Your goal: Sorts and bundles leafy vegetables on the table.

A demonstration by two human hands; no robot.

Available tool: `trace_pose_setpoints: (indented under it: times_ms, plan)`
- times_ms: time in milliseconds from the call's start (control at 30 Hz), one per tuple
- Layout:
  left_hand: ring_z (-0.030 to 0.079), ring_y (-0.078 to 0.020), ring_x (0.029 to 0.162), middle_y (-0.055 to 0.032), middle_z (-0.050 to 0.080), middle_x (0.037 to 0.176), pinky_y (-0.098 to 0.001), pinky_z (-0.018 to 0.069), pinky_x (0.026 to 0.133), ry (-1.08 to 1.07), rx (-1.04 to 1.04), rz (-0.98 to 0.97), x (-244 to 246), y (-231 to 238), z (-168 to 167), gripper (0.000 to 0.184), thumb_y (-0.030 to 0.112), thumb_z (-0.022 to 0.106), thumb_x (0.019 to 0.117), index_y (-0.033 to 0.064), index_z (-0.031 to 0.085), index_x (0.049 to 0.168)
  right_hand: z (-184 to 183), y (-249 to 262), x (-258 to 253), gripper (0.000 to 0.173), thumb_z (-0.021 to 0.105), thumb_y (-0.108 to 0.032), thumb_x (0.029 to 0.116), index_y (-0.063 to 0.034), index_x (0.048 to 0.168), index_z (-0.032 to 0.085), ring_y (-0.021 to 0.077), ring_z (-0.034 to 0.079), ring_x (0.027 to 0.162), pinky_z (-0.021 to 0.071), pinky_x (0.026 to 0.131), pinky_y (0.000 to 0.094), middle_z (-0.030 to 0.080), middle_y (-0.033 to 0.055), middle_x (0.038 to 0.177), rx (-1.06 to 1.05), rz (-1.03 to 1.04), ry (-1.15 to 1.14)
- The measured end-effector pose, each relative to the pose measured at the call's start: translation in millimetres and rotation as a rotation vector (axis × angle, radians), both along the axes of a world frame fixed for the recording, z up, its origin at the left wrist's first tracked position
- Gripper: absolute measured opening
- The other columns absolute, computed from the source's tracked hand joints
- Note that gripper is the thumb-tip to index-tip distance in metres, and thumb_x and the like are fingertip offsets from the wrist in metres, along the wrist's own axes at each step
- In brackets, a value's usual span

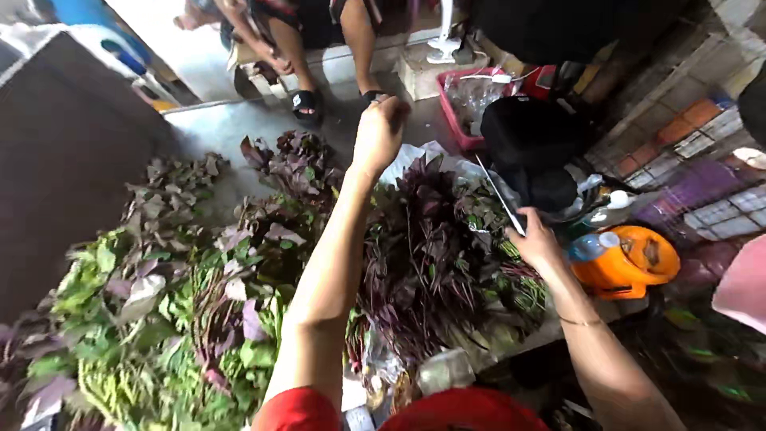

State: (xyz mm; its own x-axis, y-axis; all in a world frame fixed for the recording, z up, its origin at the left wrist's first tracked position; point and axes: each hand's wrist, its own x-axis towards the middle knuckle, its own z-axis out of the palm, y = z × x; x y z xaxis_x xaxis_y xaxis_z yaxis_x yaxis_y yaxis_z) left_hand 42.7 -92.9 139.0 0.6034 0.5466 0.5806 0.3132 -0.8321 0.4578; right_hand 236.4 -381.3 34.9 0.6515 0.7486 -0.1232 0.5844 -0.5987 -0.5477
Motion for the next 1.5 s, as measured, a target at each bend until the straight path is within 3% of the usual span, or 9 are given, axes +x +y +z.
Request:
trace_pose_setpoints:
  times_ms: [200,433,633,733,900,1033,1133,1300,1500]
  plan:
    - [0.066,-0.0263,0.115,-0.0162,0.068,0.125,-0.0448,0.0518,0.102,0.041,-0.265,0.143,-73.6,-150.9,-12.8,0.033,0.012,0.055,0.1027,0.0013,0.063,0.133,-16.9,10.0,0.9,0.051,0.069,-0.021,0.098,-0.0042,0.144,0.055,0.0528,0.053,0.126,0.0432,0.101,0.0715,0.051,0.0327,0.141,-0.101,0.332,-0.165]
    - [0.045,-0.0277,0.144,-0.0237,0.035,0.161,-0.0433,0.0421,0.115,-0.393,-0.715,-0.047,-51.5,-376.7,-92.4,0.074,0.048,0.043,0.1054,-0.0055,0.034,0.156,15.7,-93.0,-100.2,0.027,0.064,-0.012,0.0831,0.0076,0.101,0.073,0.0252,0.067,0.109,0.0535,0.096,0.0369,0.071,0.0222,0.112,0.583,0.832,0.147]
    - [0.064,-0.012,0.113,-0.0132,0.062,0.137,-0.0319,0.0542,0.095,-0.847,-1.079,-0.114,-55.8,-434.7,-123.1,0.063,0.034,0.04,0.1085,-0.0079,0.029,0.154,-10.3,-123.9,-80.9,0.018,0.056,-0.021,0.0964,-0.0198,0.091,0.073,0.0024,0.062,0.064,0.0563,0.063,0.0227,0.065,-0.0093,0.074,0.388,0.973,1.648]
    - [0.071,-0.0166,0.103,-0.01,0.072,0.117,-0.0389,0.0573,0.096,-0.902,-1.334,-0.095,-65.6,-448.0,-134.5,0.043,0.017,0.04,0.1084,-0.005,0.046,0.145,-25.2,-138.0,-64.4,0.032,0.053,-0.021,0.1027,-0.0124,0.126,0.072,-0.0009,0.055,0.05,0.0498,0.05,0.017,0.062,-0.0087,0.064,0.034,1.066,1.859]
    - [0.073,-0.0177,0.092,-0.0097,0.075,0.101,-0.0386,0.0608,0.088,-0.684,-1.116,0.253,-106.6,-448.4,-134.8,0.031,0.011,0.045,0.1061,-0.0075,0.064,0.122,-21.0,-136.7,-44.9,0.033,0.049,-0.011,0.1027,-0.0012,0.13,0.065,0.0017,0.056,0.049,0.0489,0.045,0.018,0.069,-0.0032,0.074,0.124,0.868,0.984]
    - [0.07,-0.0143,0.083,-0.0099,0.072,0.1,-0.0337,0.0593,0.077,-0.303,-1.028,0.705,-131.2,-407.5,-139.8,0.026,0.017,0.055,0.1055,-0.0003,0.067,0.121,-45.5,-117.8,-80.8,0.038,0.069,-0.033,0.0967,0.003,0.108,0.073,0.0256,0.07,0.08,0.0577,0.077,0.0457,0.074,0.0167,0.094,0.116,0.791,0.23]
    - [0.07,-0.0195,0.078,-0.0139,0.072,0.105,-0.0394,0.0599,0.075,-0.184,-1.042,0.825,-134.2,-372.9,-149.8,0.033,0.025,0.056,0.1062,0.0008,0.063,0.128,-53.9,-107.9,-101.4,0.033,0.07,-0.029,0.0964,0.0025,0.105,0.073,0.0315,0.071,0.091,0.0546,0.087,0.053,0.073,0.0191,0.096,-0.018,0.742,0.194]
    - [0.066,-0.0144,0.064,-0.0106,0.072,0.095,-0.0303,0.0554,0.059,-0.363,-1.217,0.785,-132.0,-349.2,-161.1,0.034,0.028,0.057,0.1063,-0.0003,0.064,0.124,-12.4,-108.7,-66.4,0.01,0.068,-0.007,0.095,0.0026,0.098,0.069,0.0021,0.053,0.049,0.0455,0.046,0.0203,0.071,0.0014,0.076,0.173,0.598,0.707]
    - [0.064,-0.0153,0.059,-0.0142,0.071,0.094,-0.0304,0.0549,0.055,-0.426,-1.211,0.787,-128.2,-341.6,-162.0,0.04,0.024,0.068,0.1002,-0.002,0.06,0.13,45.8,-94.4,-13.0,0.014,0.068,-0.002,0.0904,-0.0148,0.087,0.069,-0.0049,0.052,0.047,0.0433,0.044,0.0111,0.073,-0.0078,0.076,0.504,0.643,0.781]
